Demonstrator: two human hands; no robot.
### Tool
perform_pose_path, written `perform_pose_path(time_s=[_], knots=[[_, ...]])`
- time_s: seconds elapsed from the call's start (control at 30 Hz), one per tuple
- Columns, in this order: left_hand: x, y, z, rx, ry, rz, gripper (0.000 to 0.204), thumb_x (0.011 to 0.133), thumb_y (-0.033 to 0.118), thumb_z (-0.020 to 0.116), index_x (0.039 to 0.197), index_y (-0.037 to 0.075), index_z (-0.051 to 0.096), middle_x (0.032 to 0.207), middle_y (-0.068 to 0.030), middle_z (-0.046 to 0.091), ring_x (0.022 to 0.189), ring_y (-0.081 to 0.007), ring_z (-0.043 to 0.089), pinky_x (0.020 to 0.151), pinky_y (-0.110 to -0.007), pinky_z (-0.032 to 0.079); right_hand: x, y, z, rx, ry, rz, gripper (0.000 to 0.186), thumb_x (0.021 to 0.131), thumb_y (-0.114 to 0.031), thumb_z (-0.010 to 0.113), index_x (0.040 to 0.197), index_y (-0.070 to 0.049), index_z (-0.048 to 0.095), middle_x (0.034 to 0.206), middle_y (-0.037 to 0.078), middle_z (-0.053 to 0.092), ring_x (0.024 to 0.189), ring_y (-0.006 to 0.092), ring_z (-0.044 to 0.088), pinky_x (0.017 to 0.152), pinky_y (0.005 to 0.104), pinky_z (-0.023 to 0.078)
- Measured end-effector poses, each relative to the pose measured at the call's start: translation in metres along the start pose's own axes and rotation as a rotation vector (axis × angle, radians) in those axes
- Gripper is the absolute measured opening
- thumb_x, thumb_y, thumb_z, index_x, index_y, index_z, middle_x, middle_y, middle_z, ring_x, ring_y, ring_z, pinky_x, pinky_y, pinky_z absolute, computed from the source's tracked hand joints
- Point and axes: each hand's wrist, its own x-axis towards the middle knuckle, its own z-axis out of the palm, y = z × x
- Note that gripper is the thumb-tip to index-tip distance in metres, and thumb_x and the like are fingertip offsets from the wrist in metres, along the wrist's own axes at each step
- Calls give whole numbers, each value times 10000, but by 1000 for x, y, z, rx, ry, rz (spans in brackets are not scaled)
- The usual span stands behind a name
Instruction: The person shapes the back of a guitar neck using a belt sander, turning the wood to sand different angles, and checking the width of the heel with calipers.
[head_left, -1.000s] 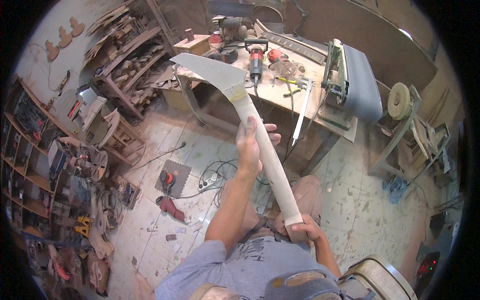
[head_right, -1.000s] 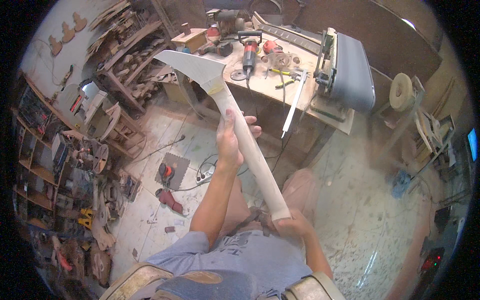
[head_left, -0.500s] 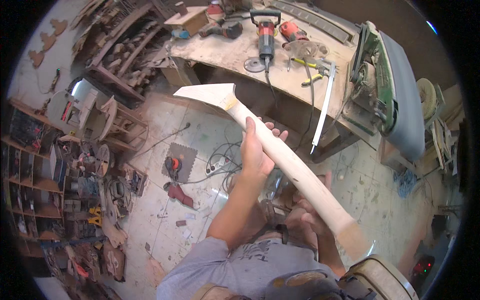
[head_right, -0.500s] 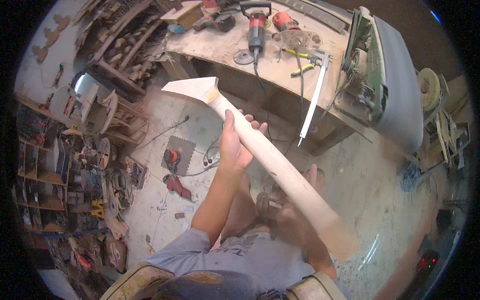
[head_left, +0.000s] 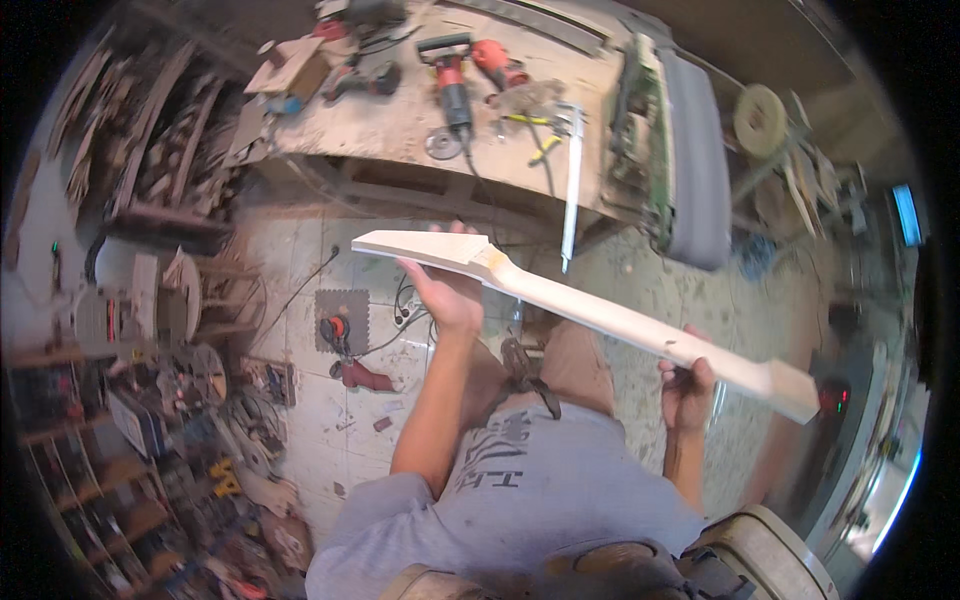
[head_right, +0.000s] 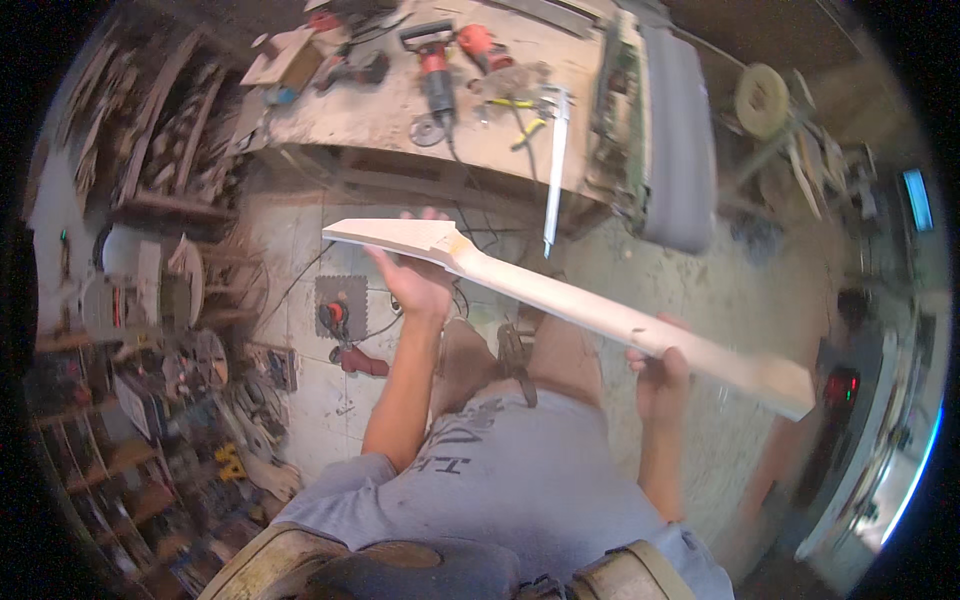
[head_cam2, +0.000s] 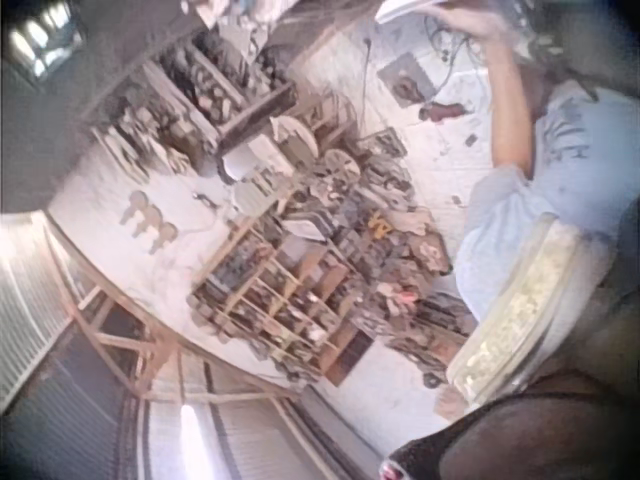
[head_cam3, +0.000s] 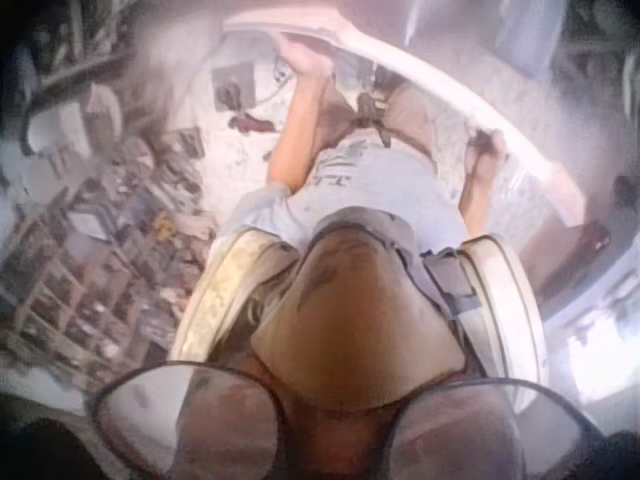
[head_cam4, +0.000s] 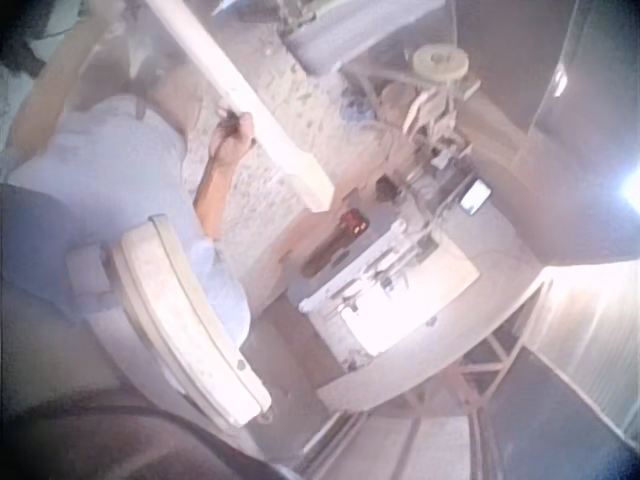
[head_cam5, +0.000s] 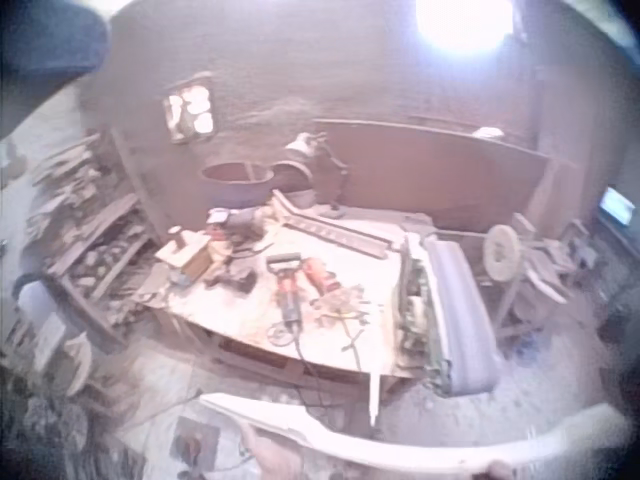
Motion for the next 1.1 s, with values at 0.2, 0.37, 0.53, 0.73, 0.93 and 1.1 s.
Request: perform_pose_path(time_s=[0.2,0.37,0.53,0.73,0.93,1.1], knots=[[-12,-43,40,83,-145,-321,936,944,738,240,1500,-14,194,1400,-266,437,1303,-433,445,1107,-559,336,-68,-80,5,-237,247,-247,652,882,-436,680,1279,45,490,1001,126,638,708,143,680,509,212,539],[-35,-118,57,18,-103,-681,869,967,706,204,1453,-10,288,1396,-249,442,1303,-412,447,1114,-567,337,-103,-116,21,-487,430,-475,763,807,-537,722,1235,52,495,999,136,610,718,198,695,504,246,584],[-46,-193,67,34,-98,-752,724,1019,604,231,1400,3,360,1381,-199,467,1306,-380,442,1142,-527,339,-109,-126,10,-580,462,-490,804,772,-554,761,1210,63,488,1035,152,572,788,237,697,547,266,616],[-47,-229,92,25,-155,-817,664,1033,564,229,1421,53,403,1470,-131,436,1343,-331,429,1156,-504,327,-89,-132,25,-634,558,-472,910,671,-625,825,1190,48,498,1024,127,578,736,220,693,578,269,627],[-26,-256,78,80,-207,-830,779,965,713,206,1460,141,394,1522,-49,399,1375,-286,403,1132,-467,347,-68,-123,-1,-840,494,-625,978,601,-701,813,1163,46,527,919,93,616,724,181,678,581,258,578],[-27,-264,72,146,-71,-756,820,933,760,223,1452,152,407,1511,-26,413,1362,-270,418,1110,-465,364,-57,-140,13,-961,438,-500,927,619,-734,791,1089,38,583,883,69,626,760,163,632,643,260,505]])
